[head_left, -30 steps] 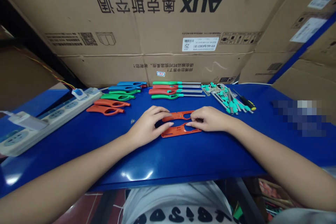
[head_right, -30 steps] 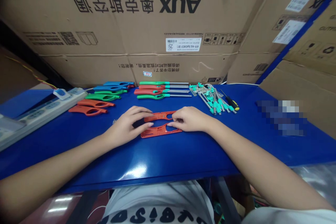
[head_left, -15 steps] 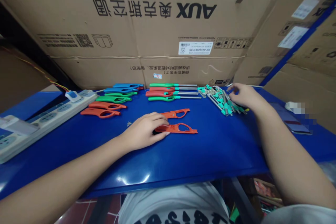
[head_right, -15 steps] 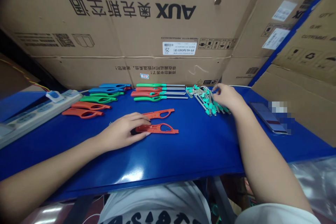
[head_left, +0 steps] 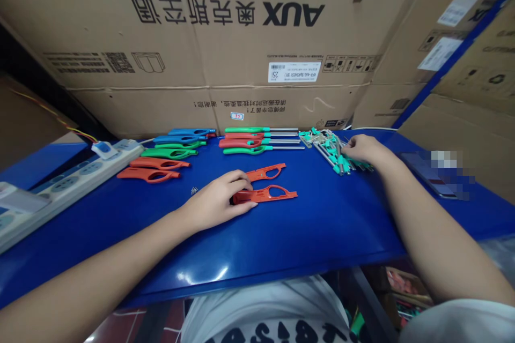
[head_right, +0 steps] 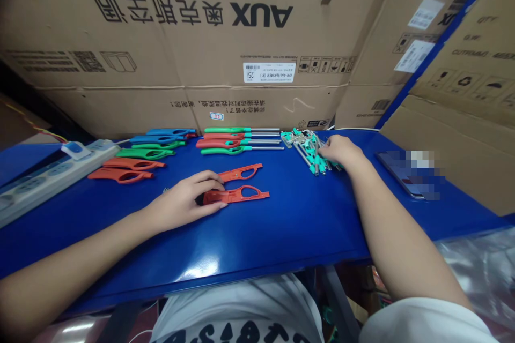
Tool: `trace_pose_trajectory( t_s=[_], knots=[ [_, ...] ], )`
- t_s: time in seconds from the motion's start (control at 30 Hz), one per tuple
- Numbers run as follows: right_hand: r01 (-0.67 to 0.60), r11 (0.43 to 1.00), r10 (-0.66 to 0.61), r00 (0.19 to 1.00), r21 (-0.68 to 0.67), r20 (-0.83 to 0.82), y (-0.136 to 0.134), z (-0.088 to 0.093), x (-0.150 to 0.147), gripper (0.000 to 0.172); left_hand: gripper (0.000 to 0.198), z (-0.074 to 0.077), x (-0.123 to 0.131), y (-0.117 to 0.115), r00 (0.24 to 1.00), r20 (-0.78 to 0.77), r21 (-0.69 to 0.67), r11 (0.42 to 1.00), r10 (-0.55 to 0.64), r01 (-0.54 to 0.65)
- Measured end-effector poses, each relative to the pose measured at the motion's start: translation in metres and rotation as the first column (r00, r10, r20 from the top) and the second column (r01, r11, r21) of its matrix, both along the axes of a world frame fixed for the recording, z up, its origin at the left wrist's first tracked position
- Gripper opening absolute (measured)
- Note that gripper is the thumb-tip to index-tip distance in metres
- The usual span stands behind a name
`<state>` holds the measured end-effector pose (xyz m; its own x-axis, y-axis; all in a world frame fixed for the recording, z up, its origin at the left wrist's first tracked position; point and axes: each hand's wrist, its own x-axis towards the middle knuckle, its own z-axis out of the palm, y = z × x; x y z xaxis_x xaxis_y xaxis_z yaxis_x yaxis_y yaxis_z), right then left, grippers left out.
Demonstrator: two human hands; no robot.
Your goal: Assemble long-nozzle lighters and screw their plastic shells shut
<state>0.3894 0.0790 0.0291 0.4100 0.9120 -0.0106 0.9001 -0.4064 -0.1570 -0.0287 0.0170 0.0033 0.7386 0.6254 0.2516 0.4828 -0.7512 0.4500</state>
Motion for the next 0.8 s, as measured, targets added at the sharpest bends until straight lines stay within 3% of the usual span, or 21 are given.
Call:
trace_pose_trajectory(
  t_s=[0.33, 0.47, 0.8],
  knots=[
    [0.077, 0.995, -0.076, 0.997, 0.057, -0.022, -0.001, 0.002, -0.002, 0.014, 0.026, 0.001, 0.001, -0.001, 1.000, -0.009, 0.017, 0.999, -0.027, 0.027],
    [0.084, 0.973, -0.070, 0.995, 0.215, -0.071, -0.003, 0.003, -0.001, 0.010, 0.025, 0.003, -0.001, 0.000, 0.999, -0.023, 0.014, 1.000, -0.025, 0.025],
    [0.082, 0.842, 0.044, 0.975, 0.534, -0.218, -0.006, 0.006, -0.010, 0.011, 0.024, 0.014, -0.010, 0.007, 0.992, -0.117, -0.009, 0.999, -0.052, 0.051]
  ],
)
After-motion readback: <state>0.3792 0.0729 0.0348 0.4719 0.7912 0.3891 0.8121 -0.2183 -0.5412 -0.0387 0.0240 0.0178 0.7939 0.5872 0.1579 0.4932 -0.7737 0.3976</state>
